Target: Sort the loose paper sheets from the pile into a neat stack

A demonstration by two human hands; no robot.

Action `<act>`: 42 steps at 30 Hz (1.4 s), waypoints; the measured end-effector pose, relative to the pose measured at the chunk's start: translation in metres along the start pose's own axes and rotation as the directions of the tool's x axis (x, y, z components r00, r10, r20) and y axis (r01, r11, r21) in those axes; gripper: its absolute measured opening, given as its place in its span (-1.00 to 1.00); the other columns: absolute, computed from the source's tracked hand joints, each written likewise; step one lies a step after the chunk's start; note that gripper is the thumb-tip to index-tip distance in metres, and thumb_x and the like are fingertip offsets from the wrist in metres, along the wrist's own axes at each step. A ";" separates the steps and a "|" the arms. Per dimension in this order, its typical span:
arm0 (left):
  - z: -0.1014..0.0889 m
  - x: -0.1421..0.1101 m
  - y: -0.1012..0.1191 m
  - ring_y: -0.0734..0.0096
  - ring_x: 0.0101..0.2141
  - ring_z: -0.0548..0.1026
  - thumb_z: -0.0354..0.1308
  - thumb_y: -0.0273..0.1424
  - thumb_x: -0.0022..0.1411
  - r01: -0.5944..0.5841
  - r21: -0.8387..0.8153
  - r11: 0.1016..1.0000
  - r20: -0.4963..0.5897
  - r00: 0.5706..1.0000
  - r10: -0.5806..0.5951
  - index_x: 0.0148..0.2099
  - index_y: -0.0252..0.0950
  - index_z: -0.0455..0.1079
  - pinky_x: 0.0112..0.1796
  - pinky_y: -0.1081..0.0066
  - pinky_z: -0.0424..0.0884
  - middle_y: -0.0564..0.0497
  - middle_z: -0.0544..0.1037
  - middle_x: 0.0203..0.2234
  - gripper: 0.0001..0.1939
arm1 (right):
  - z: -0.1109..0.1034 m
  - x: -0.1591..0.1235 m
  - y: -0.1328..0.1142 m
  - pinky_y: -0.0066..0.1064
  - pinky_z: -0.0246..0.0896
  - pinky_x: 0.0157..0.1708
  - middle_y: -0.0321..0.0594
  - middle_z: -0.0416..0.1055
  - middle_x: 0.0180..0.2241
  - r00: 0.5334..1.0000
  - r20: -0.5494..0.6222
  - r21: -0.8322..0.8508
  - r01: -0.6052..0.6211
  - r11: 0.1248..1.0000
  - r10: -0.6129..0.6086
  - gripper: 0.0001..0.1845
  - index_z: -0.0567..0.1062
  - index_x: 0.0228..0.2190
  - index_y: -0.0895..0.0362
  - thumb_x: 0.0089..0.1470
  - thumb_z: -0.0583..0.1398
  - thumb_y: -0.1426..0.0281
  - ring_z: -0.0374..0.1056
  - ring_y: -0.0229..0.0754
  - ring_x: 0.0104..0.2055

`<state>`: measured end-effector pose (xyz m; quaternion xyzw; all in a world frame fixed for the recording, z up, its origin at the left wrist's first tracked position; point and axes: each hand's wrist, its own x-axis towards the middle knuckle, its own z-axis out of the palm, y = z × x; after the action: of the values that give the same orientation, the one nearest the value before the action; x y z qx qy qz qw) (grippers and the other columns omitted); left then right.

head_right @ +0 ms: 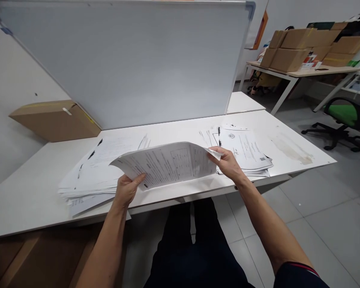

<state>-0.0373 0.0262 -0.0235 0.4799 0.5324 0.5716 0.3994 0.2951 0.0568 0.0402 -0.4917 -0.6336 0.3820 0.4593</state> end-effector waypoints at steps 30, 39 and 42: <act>0.017 0.009 0.038 0.16 -0.21 0.49 0.22 -0.10 -0.03 -0.074 0.228 0.971 0.100 0.994 0.052 -0.24 -0.39 0.50 -0.21 0.25 0.44 -0.11 0.57 -0.28 -0.55 | -0.034 -0.015 -0.040 -0.24 0.28 -0.15 -0.11 0.43 -0.11 0.959 -0.076 -0.481 0.206 0.852 -0.274 -0.58 0.39 -0.06 0.11 0.06 0.16 0.20 0.34 -0.05 -0.08; 0.030 -0.006 0.131 0.46 -0.48 0.43 0.08 -0.22 0.14 -0.403 0.428 0.809 0.525 0.839 0.140 -0.44 -0.30 0.48 -0.46 0.51 0.33 0.09 0.48 -0.57 -0.71 | -0.020 -0.028 -0.111 -0.38 0.24 -0.44 -0.22 0.48 -0.39 0.908 0.255 -0.701 0.410 0.584 -0.332 -0.75 0.46 -0.30 0.09 0.12 0.10 0.20 0.39 -0.16 -0.39; 0.021 -0.003 0.130 0.48 -0.50 0.42 0.12 -0.20 0.09 -0.262 0.453 0.852 0.494 0.869 0.004 -0.45 -0.30 0.47 -0.47 0.51 0.33 0.09 0.47 -0.59 -0.73 | -0.027 -0.034 -0.091 -0.43 0.21 -0.52 -0.28 0.46 -0.50 0.968 0.221 -0.596 0.229 0.770 -0.117 -0.74 0.48 -0.41 0.09 0.09 0.12 0.18 0.37 -0.21 -0.47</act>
<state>-0.0090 0.0132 0.1044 0.7297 0.5131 0.3028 0.3355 0.2997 0.0045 0.1263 -0.5192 -0.8031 0.1506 0.2506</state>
